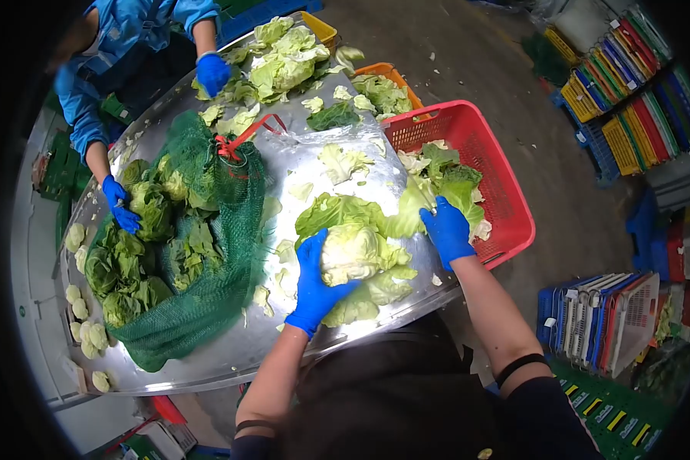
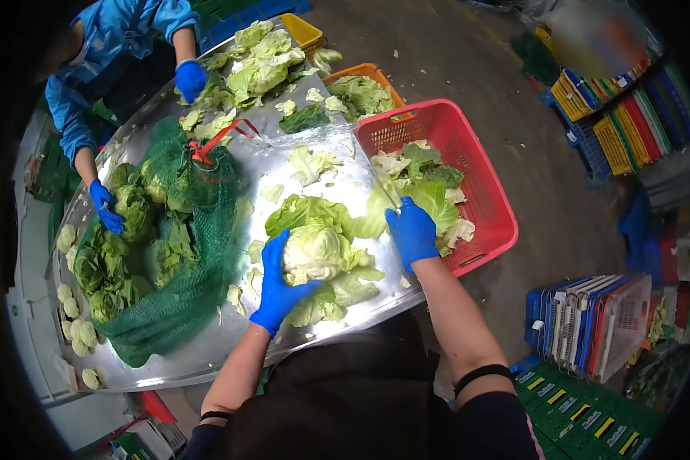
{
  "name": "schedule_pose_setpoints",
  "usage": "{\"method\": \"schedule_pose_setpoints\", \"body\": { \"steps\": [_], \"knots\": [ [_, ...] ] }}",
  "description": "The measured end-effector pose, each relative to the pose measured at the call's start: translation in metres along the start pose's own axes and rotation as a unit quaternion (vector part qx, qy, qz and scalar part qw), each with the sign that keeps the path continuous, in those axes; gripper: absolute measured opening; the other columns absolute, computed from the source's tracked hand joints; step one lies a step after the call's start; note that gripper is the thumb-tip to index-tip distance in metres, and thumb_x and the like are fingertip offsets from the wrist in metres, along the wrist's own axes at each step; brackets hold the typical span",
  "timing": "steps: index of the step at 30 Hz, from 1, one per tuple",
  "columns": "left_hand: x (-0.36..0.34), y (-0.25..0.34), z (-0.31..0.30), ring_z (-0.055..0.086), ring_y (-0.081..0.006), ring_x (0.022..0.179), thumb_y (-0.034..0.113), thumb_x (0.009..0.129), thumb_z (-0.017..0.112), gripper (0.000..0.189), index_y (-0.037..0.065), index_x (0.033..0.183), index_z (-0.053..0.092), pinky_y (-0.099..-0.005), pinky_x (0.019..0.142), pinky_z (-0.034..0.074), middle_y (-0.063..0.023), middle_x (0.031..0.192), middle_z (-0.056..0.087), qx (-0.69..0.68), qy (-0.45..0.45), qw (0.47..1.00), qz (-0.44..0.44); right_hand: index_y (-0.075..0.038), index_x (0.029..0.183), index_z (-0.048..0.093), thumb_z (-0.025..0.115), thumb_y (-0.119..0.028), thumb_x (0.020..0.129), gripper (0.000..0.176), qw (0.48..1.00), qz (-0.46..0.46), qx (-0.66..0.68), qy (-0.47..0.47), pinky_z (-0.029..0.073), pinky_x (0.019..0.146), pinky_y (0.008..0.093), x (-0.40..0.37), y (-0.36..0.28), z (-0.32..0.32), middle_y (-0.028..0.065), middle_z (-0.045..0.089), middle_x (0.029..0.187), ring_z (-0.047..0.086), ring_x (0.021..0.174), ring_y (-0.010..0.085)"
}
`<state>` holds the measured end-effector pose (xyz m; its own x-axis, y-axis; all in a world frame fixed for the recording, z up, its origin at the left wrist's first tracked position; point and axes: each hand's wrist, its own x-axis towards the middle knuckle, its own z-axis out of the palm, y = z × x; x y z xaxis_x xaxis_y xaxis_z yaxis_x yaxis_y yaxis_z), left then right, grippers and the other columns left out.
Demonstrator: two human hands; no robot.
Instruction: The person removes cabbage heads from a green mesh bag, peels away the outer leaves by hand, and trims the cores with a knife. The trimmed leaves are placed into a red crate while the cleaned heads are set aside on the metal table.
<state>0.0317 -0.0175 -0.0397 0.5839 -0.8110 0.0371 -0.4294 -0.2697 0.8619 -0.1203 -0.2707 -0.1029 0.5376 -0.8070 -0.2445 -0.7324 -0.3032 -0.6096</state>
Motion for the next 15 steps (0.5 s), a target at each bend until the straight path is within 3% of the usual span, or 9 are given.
{"method": "schedule_pose_setpoints", "body": {
  "steps": [2, 4, 5, 6, 9, 11, 12, 14, 15],
  "knots": [
    [0.011, 0.0, -0.01, 0.037, -0.0334, 0.129, 0.018, 0.057, 0.085, 0.1, 0.008, 0.142, 0.033, -0.04, 0.106, 0.034, -0.0187, 0.141, 0.035, -0.006, -0.016, 1.0, 0.016, -0.012, 0.14, 0.038, 0.067, -0.043, 0.079, 0.073, 0.991, -0.106, -0.001, 0.078, 0.051, 0.071, 0.0421, -0.032, -0.048, -0.019, 0.0194, 0.065, 0.1, 0.064, 0.078, 0.0356],
    [0.029, 0.0, -0.019, 0.039, -0.0317, 0.127, 0.015, 0.057, 0.084, 0.1, 0.009, 0.143, 0.032, -0.0386, 0.106, 0.034, -0.0167, 0.139, 0.039, -0.029, -0.103, 0.993, 0.044, -0.019, 0.147, 0.024, 0.067, -0.045, 0.081, 0.084, 0.974, -0.224, 0.03, -0.007, 0.05, 0.071, 0.0401, -0.05, -0.089, -0.033, 0.0201, 0.06, 0.116, 0.064, 0.079, 0.0317],
    [0.033, -0.001, -0.019, 0.041, -0.0304, 0.126, 0.013, 0.059, 0.082, 0.096, 0.007, 0.142, 0.033, -0.0376, 0.106, 0.034, -0.0156, 0.138, 0.042, -0.082, -0.099, 0.991, 0.03, -0.02, 0.146, 0.028, 0.065, -0.047, 0.081, 0.08, 0.964, -0.24, 0.079, -0.082, 0.051, 0.074, 0.0386, -0.052, -0.099, -0.032, 0.0194, 0.06, 0.118, 0.063, 0.08, 0.0316],
    [0.03, 0.0, -0.02, 0.041, -0.0304, 0.126, 0.013, 0.059, 0.082, 0.096, 0.007, 0.142, 0.033, -0.0376, 0.106, 0.034, -0.0156, 0.138, 0.042, -0.079, -0.099, 0.991, 0.03, -0.019, 0.14, 0.041, 0.064, -0.051, 0.081, 0.07, 0.962, -0.189, 0.075, -0.183, 0.051, 0.073, 0.0385, -0.049, -0.098, -0.024, 0.0181, 0.066, 0.1, 0.065, 0.081, 0.0325],
    [0.013, -0.001, -0.012, 0.037, -0.0314, 0.129, 0.019, 0.064, 0.082, 0.091, 0.001, 0.139, 0.033, -0.0394, 0.108, 0.031, -0.0172, 0.139, 0.039, 0.084, 0.101, 0.991, -0.034, -0.011, 0.123, 0.058, 0.063, -0.055, 0.08, 0.062, 0.963, -0.23, 0.106, -0.09, 0.05, 0.073, 0.0377, -0.047, -0.079, 0.004, 0.0169, 0.066, 0.09, 0.064, 0.079, 0.0303],
    [0.003, -0.006, 0.011, 0.036, -0.0344, 0.129, 0.028, 0.066, 0.083, 0.099, -0.003, 0.14, 0.025, -0.0407, 0.108, 0.029, -0.0229, 0.14, 0.033, -0.028, 0.09, 0.994, -0.058, -0.005, 0.109, 0.063, 0.064, -0.057, 0.079, 0.06, 0.986, -0.114, 0.074, -0.099, 0.049, 0.073, 0.0378, -0.055, -0.085, 0.001, 0.0162, 0.065, 0.085, 0.064, 0.079, 0.0302],
    [0.006, 0.008, 0.02, 0.036, -0.0355, 0.129, 0.03, 0.065, 0.084, 0.103, -0.005, 0.14, 0.023, -0.0407, 0.108, 0.029, -0.0248, 0.14, 0.03, -0.05, 0.074, 0.994, -0.062, -0.005, 0.109, 0.063, 0.064, -0.057, 0.079, 0.06, 0.986, -0.115, 0.073, -0.1, 0.049, 0.073, 0.0378, -0.059, -0.09, -0.003, 0.0162, 0.065, 0.085, 0.064, 0.079, 0.0302],
    [0.018, 0.03, 0.022, 0.036, -0.0378, 0.127, 0.034, 0.062, 0.086, 0.11, -0.006, 0.14, 0.019, -0.0409, 0.107, 0.032, -0.0267, 0.14, 0.028, 0.035, 0.077, 0.994, -0.074, -0.003, 0.104, 0.063, 0.064, -0.059, 0.078, 0.061, 0.983, -0.111, 0.063, -0.134, 0.049, 0.072, 0.0378, -0.068, -0.101, -0.013, 0.0165, 0.065, 0.084, 0.064, 0.079, 0.0312],
    [0.026, 0.036, 0.021, 0.037, -0.0382, 0.127, 0.035, 0.06, 0.086, 0.113, -0.006, 0.14, 0.018, -0.0408, 0.105, 0.033, -0.0266, 0.139, 0.028, 0.038, 0.068, 0.992, -0.099, -0.005, 0.117, 0.058, 0.062, -0.059, 0.079, 0.066, 0.983, -0.115, 0.035, -0.141, 0.05, 0.07, 0.039, -0.069, -0.104, -0.017, 0.017, 0.065, 0.084, 0.064, 0.078, 0.0317]
  ]
}}
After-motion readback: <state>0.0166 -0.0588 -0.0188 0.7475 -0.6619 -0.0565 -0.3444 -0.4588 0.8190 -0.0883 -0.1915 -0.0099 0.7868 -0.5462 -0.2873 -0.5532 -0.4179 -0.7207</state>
